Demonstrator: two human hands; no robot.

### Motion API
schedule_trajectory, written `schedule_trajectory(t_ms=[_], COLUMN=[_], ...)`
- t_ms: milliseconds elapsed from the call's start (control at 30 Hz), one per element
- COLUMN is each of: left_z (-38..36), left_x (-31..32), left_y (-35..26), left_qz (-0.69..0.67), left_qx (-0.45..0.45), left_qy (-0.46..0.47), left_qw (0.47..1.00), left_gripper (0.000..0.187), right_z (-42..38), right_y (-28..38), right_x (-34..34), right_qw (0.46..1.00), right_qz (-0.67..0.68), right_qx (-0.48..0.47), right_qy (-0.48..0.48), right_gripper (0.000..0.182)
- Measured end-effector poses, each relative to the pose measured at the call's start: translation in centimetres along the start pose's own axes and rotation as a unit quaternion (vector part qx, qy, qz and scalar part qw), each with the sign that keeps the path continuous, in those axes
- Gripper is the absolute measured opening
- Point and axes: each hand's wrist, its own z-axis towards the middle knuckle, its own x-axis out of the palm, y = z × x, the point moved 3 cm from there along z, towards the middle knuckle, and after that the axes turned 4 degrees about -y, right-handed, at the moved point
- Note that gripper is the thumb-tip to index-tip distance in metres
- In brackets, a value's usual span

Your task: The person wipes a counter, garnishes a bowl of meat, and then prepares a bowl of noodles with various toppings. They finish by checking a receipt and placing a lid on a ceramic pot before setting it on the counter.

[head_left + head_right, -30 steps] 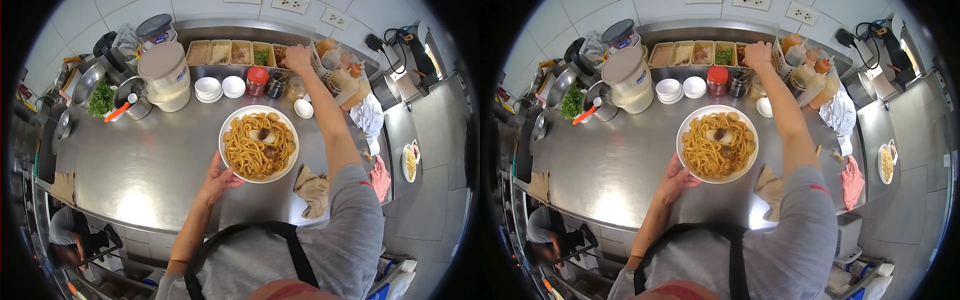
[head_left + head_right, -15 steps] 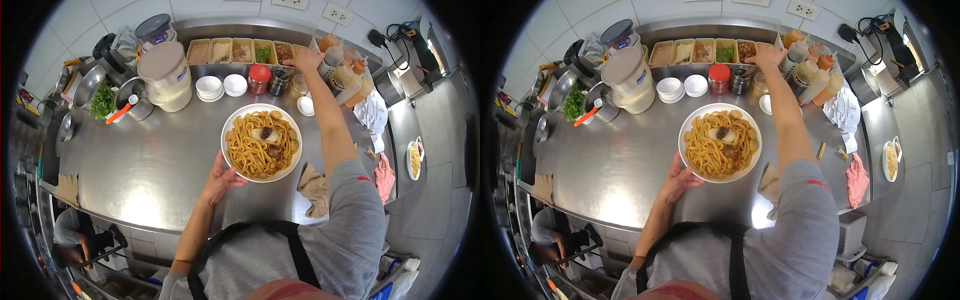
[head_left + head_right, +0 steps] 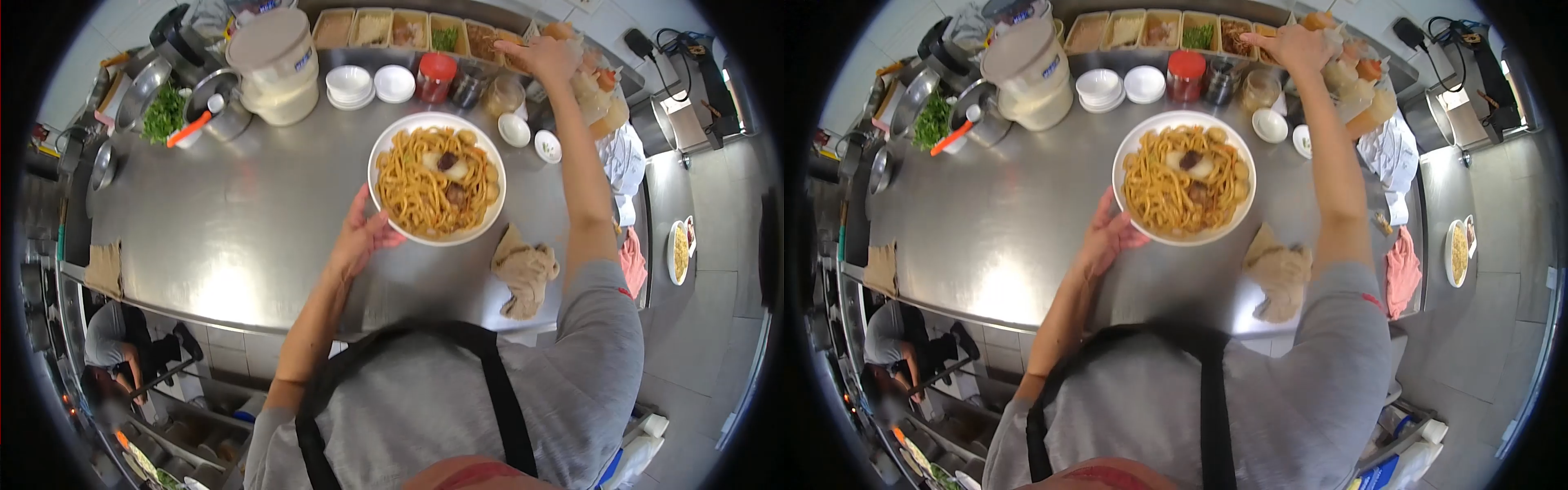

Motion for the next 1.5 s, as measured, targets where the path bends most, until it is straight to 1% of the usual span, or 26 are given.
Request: schedule_trajectory(t_ms=[33, 133, 167, 233, 333, 367, 467, 567, 667, 767, 867, 967, 1067, 1100, 1200, 1333, 1367, 1467, 1500], left_z=[0.1, 0.4, 0.5, 0.6, 0.5, 0.4, 0.5, 0.4, 0.7, 0.8, 0.8, 0.9, 0.9, 0.9, 1.0, 0.9, 0.9, 0.9, 0.9], left_x=[0.1, 0.6, 0.7, 1.0, 0.8, 0.8, 0.7, 0.7, 0.4, 0.5, 0.4, 0.3, 0.3, 0.4, 0.3, 0.3, 0.2, 0.3, 0.3], left_y=[0.0, -0.3, -0.3, -0.2, -0.1, -0.2, -0.4, -0.5, -0.3, -0.3, -0.3, -0.3, -0.4, -0.5, -0.6, -0.5, -0.4, -0.3, -0.3], left_qz=[0.000, 0.009, 0.012, 0.018, 0.018, 0.012, 0.001, 0.000, -0.003, -0.007, -0.013, -0.022, -0.027, -0.026, -0.028, -0.034, -0.035, -0.038, -0.039], left_qx=[0.004, 0.012, 0.010, 0.007, 0.016, 0.012, 0.002, -0.005, 0.000, -0.001, 0.003, 0.005, 0.001, 0.000, 0.003, -0.001, -0.001, -0.003, -0.003], left_qy=[0.001, -0.001, -0.005, -0.011, 0.005, 0.011, 0.024, 0.026, 0.035, 0.037, 0.041, 0.047, 0.048, 0.047, 0.049, 0.045, 0.045, 0.047, 0.047], left_qw=[1.000, 1.000, 1.000, 1.000, 1.000, 1.000, 1.000, 1.000, 0.999, 0.999, 0.999, 0.999, 0.998, 0.999, 0.998, 0.998, 0.998, 0.998, 0.998], left_gripper=[0.063, 0.061, 0.061, 0.061, 0.057, 0.056, 0.054, 0.054, 0.054, 0.054, 0.054, 0.055, 0.056, 0.056, 0.057, 0.058, 0.058, 0.058, 0.058], right_z=[-1.8, -9.3, -11.4, -14.9, -15.7, -15.3, -12.6, -8.6, -3.6, 0.2, 1.8, 2.5, 2.6, 2.9, 2.9, 3.1, 2.6, 2.8, 2.6], right_y=[0.3, 3.4, 4.0, 4.6, 4.6, 4.6, 3.6, 2.4, 1.1, 1.6, 3.6, 5.0, 5.3, 5.2, 5.2, 3.9, 3.7, 2.5, 2.2], right_x=[-1.1, -4.5, -4.8, -4.3, -5.6, -6.1, -5.0, -4.6, -1.8, 2.0, 5.1, 5.6, 4.2, 4.4, 4.0, 4.8, 3.8, 4.5, 4.4], right_qw=[1.000, 0.988, 0.979, 0.939, 0.913, 0.916, 0.943, 0.974, 0.984, 0.971, 0.966, 0.990, 0.992, 0.993, 0.992, 0.997, 0.995, 0.991, 0.992], right_qz=[0.011, 0.029, 0.030, 0.031, 0.016, 0.014, 0.005, 0.055, -0.003, -0.154, -0.178, -0.110, -0.119, -0.112, -0.122, -0.064, -0.049, -0.078, -0.064], right_qx=[-0.021, -0.143, -0.202, -0.313, -0.339, -0.331, -0.313, -0.218, -0.177, -0.158, -0.180, -0.086, -0.038, -0.040, -0.033, 0.028, 0.044, 0.088, 0.103], right_qy=[-0.001, 0.050, -0.012, -0.137, -0.227, -0.225, -0.111, -0.003, -0.016, -0.091, -0.057, -0.006, 0.017, 0.014, 0.027, 0.028, 0.080, 0.071, 0.037], right_gripper=[0.079, 0.064, 0.058, 0.047, 0.031, 0.024, 0.016, 0.009, 0.016, 0.016, 0.020, 0.033, 0.050, 0.057, 0.060, 0.065, 0.068, 0.071, 0.074])
